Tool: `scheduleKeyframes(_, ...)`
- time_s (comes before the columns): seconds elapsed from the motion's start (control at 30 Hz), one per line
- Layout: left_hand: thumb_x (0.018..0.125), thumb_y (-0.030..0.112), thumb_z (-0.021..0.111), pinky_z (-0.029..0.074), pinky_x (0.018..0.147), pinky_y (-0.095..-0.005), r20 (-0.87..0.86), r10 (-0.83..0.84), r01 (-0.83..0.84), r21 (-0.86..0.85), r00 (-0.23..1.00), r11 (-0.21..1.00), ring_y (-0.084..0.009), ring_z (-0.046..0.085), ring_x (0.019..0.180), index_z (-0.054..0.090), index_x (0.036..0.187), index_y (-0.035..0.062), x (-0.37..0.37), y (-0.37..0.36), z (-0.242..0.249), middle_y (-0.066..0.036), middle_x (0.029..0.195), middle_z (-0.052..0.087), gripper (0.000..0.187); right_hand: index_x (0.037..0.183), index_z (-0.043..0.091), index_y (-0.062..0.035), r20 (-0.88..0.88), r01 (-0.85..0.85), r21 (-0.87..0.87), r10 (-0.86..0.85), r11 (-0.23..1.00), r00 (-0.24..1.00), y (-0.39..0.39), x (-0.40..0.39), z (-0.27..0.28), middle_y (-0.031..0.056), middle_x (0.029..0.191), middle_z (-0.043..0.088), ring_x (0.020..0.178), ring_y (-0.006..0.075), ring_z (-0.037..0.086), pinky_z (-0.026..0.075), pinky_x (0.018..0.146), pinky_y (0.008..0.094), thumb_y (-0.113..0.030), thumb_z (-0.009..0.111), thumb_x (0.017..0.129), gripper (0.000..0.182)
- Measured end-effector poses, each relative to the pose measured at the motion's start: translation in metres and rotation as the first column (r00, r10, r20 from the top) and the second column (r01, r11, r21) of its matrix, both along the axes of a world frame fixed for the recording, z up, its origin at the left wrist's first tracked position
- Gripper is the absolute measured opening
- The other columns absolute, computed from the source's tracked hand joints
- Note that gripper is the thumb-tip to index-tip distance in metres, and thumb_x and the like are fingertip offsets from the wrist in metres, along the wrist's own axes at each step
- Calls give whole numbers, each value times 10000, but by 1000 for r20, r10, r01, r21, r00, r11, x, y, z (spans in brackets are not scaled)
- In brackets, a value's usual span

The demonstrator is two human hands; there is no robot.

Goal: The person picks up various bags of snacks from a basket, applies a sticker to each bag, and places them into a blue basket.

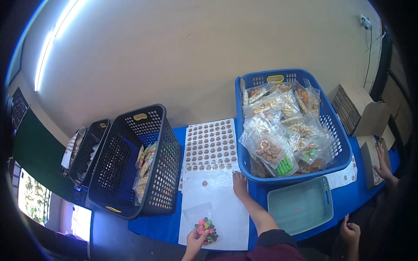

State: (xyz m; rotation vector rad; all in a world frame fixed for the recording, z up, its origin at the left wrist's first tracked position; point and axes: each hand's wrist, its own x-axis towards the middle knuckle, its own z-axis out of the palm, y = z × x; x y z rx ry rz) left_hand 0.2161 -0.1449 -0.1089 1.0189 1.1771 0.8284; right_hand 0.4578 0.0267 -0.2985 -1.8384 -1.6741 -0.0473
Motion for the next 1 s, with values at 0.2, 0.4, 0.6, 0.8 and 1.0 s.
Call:
scheduleKeyframes(0.2, 816, 114, 567, 484, 548, -181, -69, -60, 56, -54, 996, 997, -91, 583, 772, 479, 1107, -27, -18, 0, 8, -49, 928, 590, 335, 876, 613, -39, -530, -20, -82, -26, 996, 848, 10, 13, 13, 112, 931, 549, 912, 260, 521, 399, 789, 349, -115, 456, 825, 182)
scheduleKeyframes(0.4, 813, 139, 575, 478, 526, -175, -23, -100, 99, -35, 995, 994, -85, 585, 744, 482, 1098, -19, -43, 12, 9, -38, 913, 595, 339, 1058, 551, -20, -978, -309, 114, 53, 944, -200, -39, -21, 143, 76, 1131, 526, 1047, 201, 500, 389, 866, 324, -103, 490, 844, 237)
scheduleKeyframes(0.6, 825, 164, 563, 431, 468, -145, 59, -88, 83, 83, 994, 993, -63, 581, 706, 475, 1118, 18, -79, 54, 36, -33, 915, 601, 339, 1072, 527, 0, -910, -406, 263, 86, 875, -406, -116, -75, 226, 89, 1109, 542, 1034, 187, 505, 397, 847, 298, -82, 495, 836, 252)
scheduleKeyframes(0.8, 863, 237, 504, 398, 455, -139, 150, -204, 189, 106, 968, 976, -22, 539, 657, 504, 1090, 31, -88, 74, 52, -9, 835, 582, 306, 971, 512, 0, -994, -305, 65, 90, 950, 66, -149, -142, 282, 49, 800, 600, 797, 104, 551, 410, 776, 261, -3, 607, 749, 242)
scheduleKeyframes(1.0, 876, 351, 455, 363, 400, -138, 127, -325, 318, 66, 937, 946, -11, 479, 547, 539, 1041, 30, -91, 68, 76, 19, 644, 512, 371, 908, 502, 0, -845, -89, 56, 95, 994, 527, -155, -191, 282, 40, 713, 608, 726, 64, 539, 383, 736, 223, -27, 655, 710, 252)
